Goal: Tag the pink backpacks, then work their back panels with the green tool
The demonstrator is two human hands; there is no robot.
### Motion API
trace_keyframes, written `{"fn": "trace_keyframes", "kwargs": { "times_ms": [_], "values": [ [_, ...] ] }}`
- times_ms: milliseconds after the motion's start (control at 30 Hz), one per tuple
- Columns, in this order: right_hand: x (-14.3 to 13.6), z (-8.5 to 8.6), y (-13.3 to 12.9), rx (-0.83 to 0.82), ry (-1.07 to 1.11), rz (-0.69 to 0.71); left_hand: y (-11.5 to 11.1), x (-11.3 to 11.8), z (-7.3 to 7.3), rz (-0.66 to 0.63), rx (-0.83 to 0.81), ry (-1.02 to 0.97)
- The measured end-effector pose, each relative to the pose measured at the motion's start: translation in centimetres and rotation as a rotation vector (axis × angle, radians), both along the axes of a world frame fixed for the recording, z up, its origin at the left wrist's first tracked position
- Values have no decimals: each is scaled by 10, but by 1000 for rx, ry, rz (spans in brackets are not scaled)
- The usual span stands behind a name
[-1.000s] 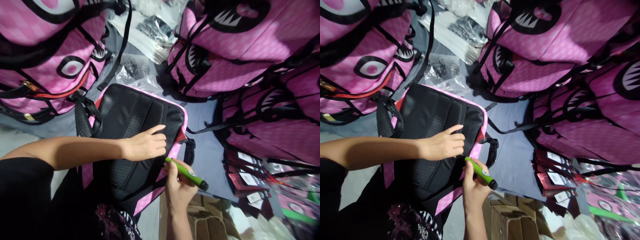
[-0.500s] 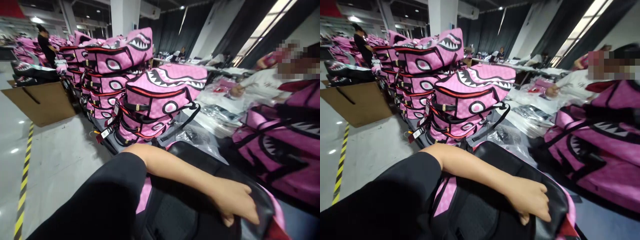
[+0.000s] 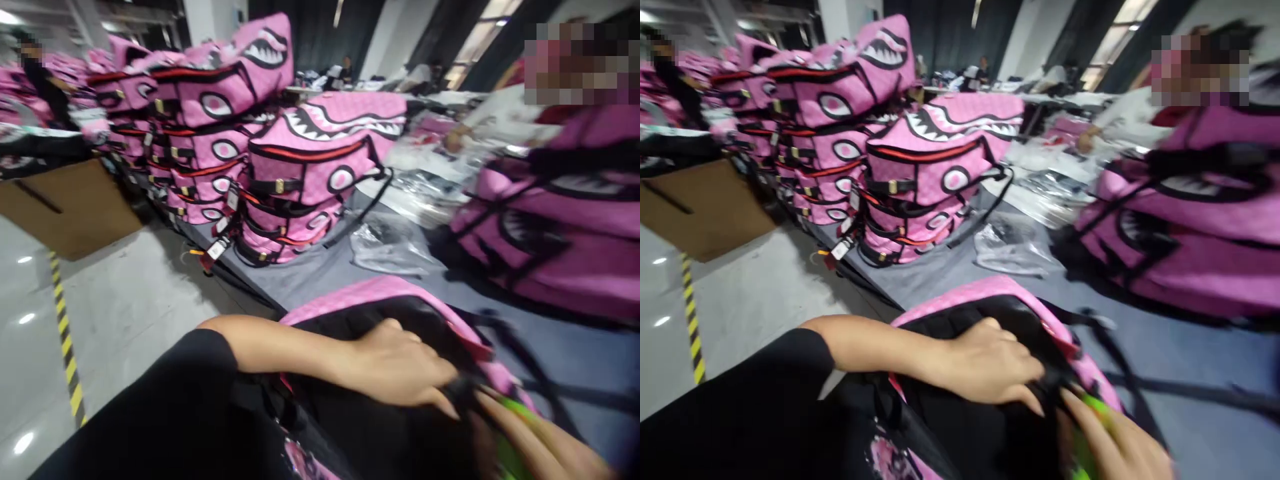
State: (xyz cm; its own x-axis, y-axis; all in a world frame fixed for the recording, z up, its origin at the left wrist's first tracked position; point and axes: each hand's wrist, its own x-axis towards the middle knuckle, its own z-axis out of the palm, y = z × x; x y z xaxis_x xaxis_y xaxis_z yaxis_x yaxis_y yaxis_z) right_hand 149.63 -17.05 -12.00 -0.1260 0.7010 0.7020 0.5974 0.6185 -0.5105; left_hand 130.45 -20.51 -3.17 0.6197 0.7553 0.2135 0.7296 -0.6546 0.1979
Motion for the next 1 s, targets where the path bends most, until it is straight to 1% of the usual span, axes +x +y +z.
{"fn": "trace_keyframes", "kwargs": {
  "times_ms": [33,67,100,167,200,233,300,333,400,467,567,633,700,767,867,933,1000],
  "values": [
    [16,-2,-13,62,-71,-37,2,-1,-9,-43,19,-28],
    [27,-3,-25,136,-145,-64,5,-2,-14,-68,74,-70],
    [34,-3,-33,216,-221,-74,9,-4,-13,-86,154,-122],
    [36,-2,-40,334,-299,-75,22,-7,-3,-16,309,-177],
    [34,-1,-40,357,-322,-63,32,-7,4,-11,348,-143],
    [30,-1,-40,359,-328,-61,41,-5,11,-14,351,-82],
    [20,-1,-39,323,-294,-53,62,4,19,-50,256,94],
    [16,-2,-41,293,-257,-53,71,11,19,-56,187,177],
    [9,-4,-49,246,-194,-38,85,23,14,-49,93,291],
    [8,-8,-58,204,-186,-10,93,31,4,-57,91,338],
    [16,-12,-63,131,-208,24,90,35,-5,-114,146,321],
    [23,-12,-60,94,-164,54,82,35,-5,-140,181,302],
    [28,-14,-56,79,-92,88,76,37,-5,-144,227,324],
    [30,-18,-53,19,-4,93,75,42,-8,-100,264,377],
    [33,-26,-49,-166,151,46,79,50,-16,-17,238,425],
    [39,-27,-46,-233,141,30,82,52,-19,-11,199,435],
    [46,-19,-42,-239,38,33,84,53,-20,-29,181,441]
  ]
}}
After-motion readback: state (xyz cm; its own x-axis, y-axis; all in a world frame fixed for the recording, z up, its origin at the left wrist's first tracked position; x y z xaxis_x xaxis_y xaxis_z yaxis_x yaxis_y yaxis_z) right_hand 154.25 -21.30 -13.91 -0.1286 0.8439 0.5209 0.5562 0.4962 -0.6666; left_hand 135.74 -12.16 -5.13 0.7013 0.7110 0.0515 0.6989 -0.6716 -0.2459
